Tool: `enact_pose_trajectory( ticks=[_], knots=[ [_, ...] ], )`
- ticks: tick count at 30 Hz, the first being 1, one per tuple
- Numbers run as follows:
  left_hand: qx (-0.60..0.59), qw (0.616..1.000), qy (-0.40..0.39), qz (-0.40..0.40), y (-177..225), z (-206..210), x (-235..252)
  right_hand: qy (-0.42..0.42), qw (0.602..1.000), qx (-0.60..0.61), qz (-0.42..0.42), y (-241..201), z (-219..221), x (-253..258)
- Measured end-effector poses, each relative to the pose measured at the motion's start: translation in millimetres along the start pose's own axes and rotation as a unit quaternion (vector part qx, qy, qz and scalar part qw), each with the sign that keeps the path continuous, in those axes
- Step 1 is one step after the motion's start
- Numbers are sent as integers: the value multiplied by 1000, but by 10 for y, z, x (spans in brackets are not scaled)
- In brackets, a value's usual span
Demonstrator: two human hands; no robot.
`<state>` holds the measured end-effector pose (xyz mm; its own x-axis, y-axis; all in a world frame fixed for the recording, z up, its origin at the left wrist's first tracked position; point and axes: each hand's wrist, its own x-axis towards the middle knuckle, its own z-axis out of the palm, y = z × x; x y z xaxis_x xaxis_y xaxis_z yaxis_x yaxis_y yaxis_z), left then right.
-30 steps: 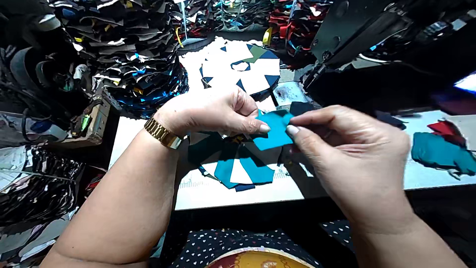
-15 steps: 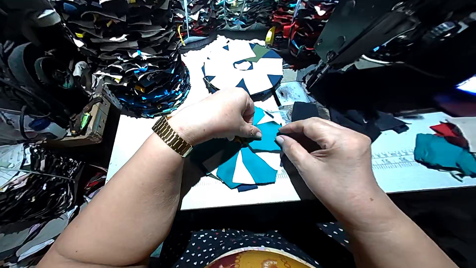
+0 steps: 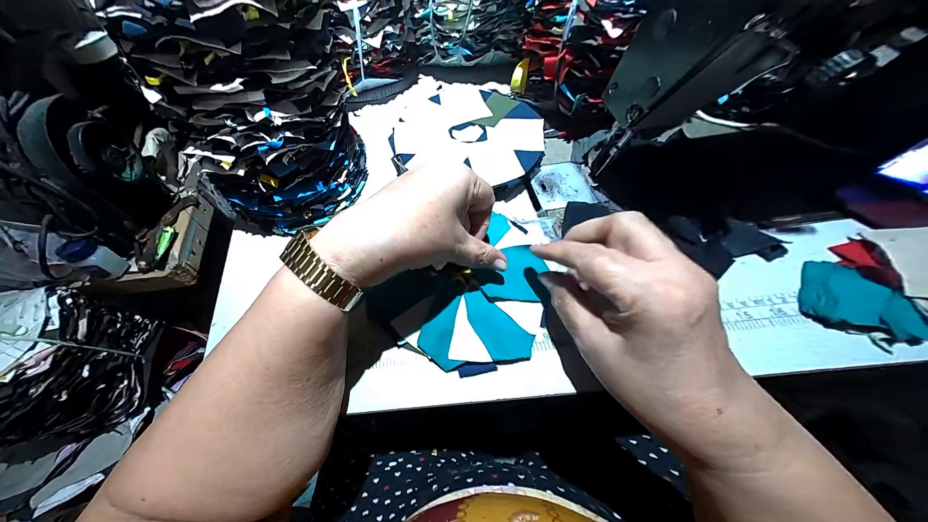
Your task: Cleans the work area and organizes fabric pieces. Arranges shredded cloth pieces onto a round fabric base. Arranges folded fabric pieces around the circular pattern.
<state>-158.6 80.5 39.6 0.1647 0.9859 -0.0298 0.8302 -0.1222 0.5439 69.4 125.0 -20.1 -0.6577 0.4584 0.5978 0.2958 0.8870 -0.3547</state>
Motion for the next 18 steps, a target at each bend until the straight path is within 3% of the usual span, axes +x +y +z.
enact_pose_trajectory(
  ticks=[4,11,14,18],
  knots=[
    [53,997,-52,7,59,62,-6,-81,995,-48,-23,38,72,-24],
    [74,993,-96,-13,74,24,-11,-135,988,-63,-33,63,-62,24],
    [23,996,-90,3,42,-7,-13,-111,993,-32,3,124,-145,44],
    [-67,997,-23,42,-77,-53,3,-39,999,-25,15,97,-151,68]
  ],
)
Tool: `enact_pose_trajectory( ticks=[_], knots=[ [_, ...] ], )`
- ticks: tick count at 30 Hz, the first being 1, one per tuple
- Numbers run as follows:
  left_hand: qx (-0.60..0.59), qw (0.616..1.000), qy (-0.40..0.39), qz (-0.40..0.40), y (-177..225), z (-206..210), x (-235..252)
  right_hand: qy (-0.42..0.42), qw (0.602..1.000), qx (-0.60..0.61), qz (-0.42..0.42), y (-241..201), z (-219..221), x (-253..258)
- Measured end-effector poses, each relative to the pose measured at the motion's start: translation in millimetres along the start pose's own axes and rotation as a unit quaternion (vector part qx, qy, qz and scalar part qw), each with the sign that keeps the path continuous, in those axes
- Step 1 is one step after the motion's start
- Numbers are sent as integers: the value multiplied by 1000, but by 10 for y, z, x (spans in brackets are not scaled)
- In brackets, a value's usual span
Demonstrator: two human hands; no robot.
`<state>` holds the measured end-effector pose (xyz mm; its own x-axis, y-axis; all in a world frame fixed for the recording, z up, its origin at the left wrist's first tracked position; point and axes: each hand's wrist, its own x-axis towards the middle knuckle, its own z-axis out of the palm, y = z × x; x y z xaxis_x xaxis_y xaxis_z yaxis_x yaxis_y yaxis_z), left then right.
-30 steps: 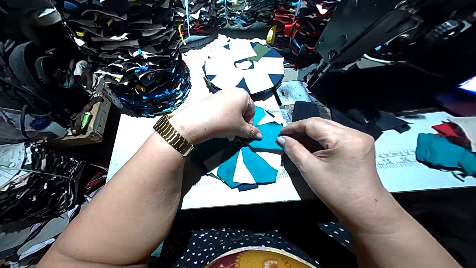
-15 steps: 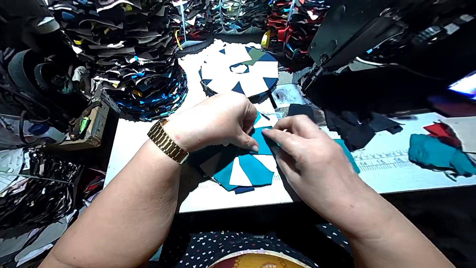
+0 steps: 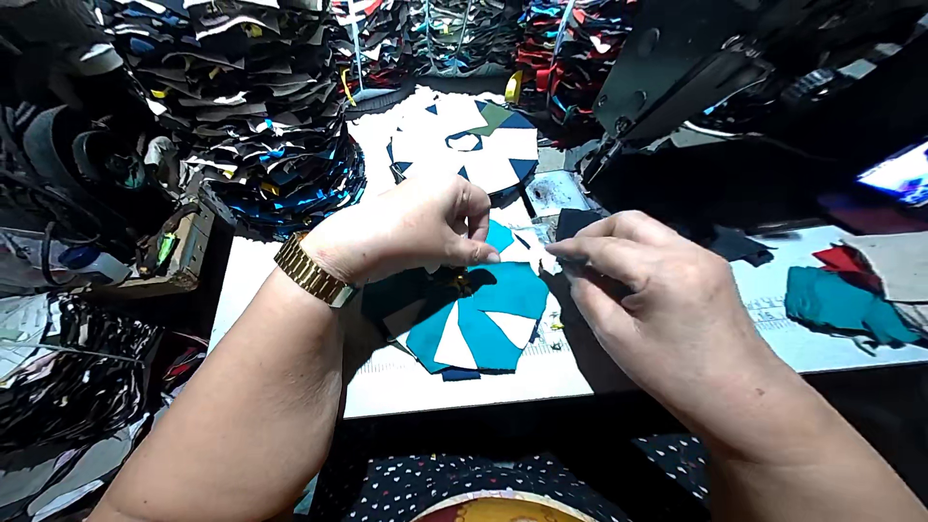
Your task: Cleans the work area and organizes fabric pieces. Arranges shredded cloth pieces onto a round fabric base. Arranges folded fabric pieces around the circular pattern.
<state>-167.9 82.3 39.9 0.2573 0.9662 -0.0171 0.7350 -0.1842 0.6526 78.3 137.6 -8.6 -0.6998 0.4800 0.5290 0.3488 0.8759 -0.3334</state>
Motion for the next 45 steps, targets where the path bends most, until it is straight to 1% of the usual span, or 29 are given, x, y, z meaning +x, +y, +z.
enact_pose_trajectory(
  ticks=[2,5,9,11,13,16,18,21,24,28,30,32,35,37,39,41,43,45],
  knots=[
    [-2,999,38,-2,-41,-33,-4,-17,1000,2,-14,-25,59,-9],
    [-4,995,83,-60,-70,-88,-29,-59,998,-22,-19,-23,155,-36],
    [8,985,101,-141,-126,-148,-55,-29,999,-19,-35,-40,118,16],
    [29,981,108,-159,-147,-170,-51,-15,998,-6,-55,-82,109,77],
    [49,978,117,-166,-178,-184,-51,-32,996,1,-77,-126,155,122],
    [43,977,140,-155,-230,-189,-52,-71,992,6,-102,-119,324,95],
    [41,976,155,-151,-241,-204,-46,-70,991,1,-112,-118,365,59],
    [43,973,185,-133,-270,-208,-44,-74,990,5,-121,-139,324,-18],
    [24,969,231,-90,-332,-215,-14,-82,989,15,-118,-115,241,-57],
    [-14,958,281,-53,-367,-177,14,-44,992,36,-117,-228,121,115],
    [-47,952,300,-33,-382,-157,34,-46,990,37,-128,-344,135,218],
    [-97,947,305,-27,-385,-156,38,-72,988,19,-135,-409,252,267],
    [-178,936,302,-45,-320,-165,17,-149,982,-24,-114,-403,503,188],
    [-241,925,289,-59,-268,-163,-11,-163,980,-45,-105,-384,623,106],
    [-286,917,270,-65,-246,-151,-26,-167,980,-48,-96,-390,635,82],
    [-296,920,250,-66,-228,-145,-54,-182,979,-30,-82,-423,596,103],
    [-308,920,233,-69,-197,-140,-50,-204,978,2,-48,-481,488,148],
    [-356,904,225,-76,-130,-113,-25,-203,978,25,-29,-534,390,179]
  ],
)
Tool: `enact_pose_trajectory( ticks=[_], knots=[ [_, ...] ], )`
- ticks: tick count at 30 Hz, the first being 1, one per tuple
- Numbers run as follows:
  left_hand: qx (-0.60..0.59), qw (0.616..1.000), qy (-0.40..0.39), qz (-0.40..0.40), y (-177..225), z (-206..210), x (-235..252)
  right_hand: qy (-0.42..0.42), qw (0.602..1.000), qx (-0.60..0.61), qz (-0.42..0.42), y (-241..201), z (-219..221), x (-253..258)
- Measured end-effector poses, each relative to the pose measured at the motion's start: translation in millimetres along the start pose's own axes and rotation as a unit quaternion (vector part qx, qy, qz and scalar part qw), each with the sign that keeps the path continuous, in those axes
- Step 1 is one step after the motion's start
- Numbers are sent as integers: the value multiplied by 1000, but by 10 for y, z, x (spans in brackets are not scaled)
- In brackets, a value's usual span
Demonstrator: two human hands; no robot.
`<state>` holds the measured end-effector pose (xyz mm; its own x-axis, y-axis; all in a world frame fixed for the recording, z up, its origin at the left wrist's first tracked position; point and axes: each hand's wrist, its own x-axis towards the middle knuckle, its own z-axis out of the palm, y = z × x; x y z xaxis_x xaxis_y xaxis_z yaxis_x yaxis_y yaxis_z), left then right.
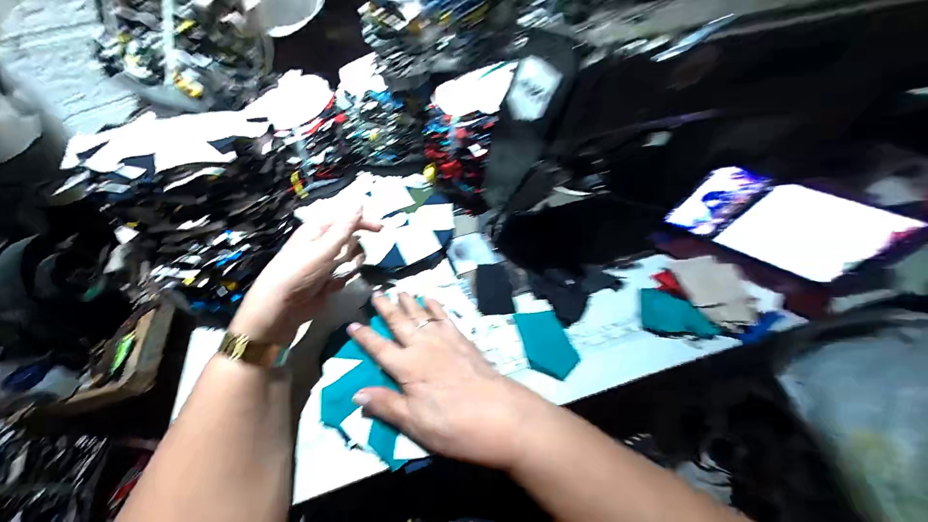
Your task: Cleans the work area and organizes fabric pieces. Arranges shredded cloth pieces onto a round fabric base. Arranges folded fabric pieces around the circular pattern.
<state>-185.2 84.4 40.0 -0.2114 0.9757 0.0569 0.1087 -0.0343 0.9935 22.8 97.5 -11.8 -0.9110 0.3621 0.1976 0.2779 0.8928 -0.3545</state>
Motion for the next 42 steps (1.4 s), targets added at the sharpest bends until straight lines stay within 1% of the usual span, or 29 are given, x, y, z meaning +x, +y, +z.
enact_pose_trajectory(
  ticks=[2,4,7,9,11,13,16,19,22,26,30,33,35,39,42],
  knots=[
    [-61,997,22,-32,53,95,-57,-1,1000,12,-3,-10,-20,16],
    [-103,992,36,-66,104,169,-97,-48,998,22,15,26,15,42],
    [-144,986,-7,-85,161,239,-150,-88,995,28,27,46,19,66],
    [-131,988,-24,-76,213,320,-204,-91,995,44,21,74,-7,53],
    [-69,996,-23,-53,302,423,-261,-57,993,100,17,116,-44,5],
    [-27,999,-36,-9,372,498,-322,-34,991,129,6,138,-169,-104],
    [30,998,-52,24,451,657,-382,26,990,135,-34,224,-346,-406],
    [79,994,-64,42,423,890,-362,98,986,117,-61,437,-470,-787],
    [140,987,-72,34,289,1199,-341,166,981,97,-21,732,-596,-1210],
    [141,983,-110,27,115,1557,-263,240,966,70,71,1053,-825,-1738],
    [140,983,-119,5,70,1751,-166,264,953,71,127,1232,-909,-2159],
    [172,979,-106,2,58,1807,-155,263,950,92,141,1298,-854,-2350],
    [215,971,-102,27,20,1836,-114,263,948,104,148,1309,-821,-2426],
    [296,945,-68,123,-184,1884,33,266,943,119,162,1320,-808,-2500],
    [332,933,-51,128,-180,1930,121,263,943,125,158,1349,-826,-2526]
  ],
)
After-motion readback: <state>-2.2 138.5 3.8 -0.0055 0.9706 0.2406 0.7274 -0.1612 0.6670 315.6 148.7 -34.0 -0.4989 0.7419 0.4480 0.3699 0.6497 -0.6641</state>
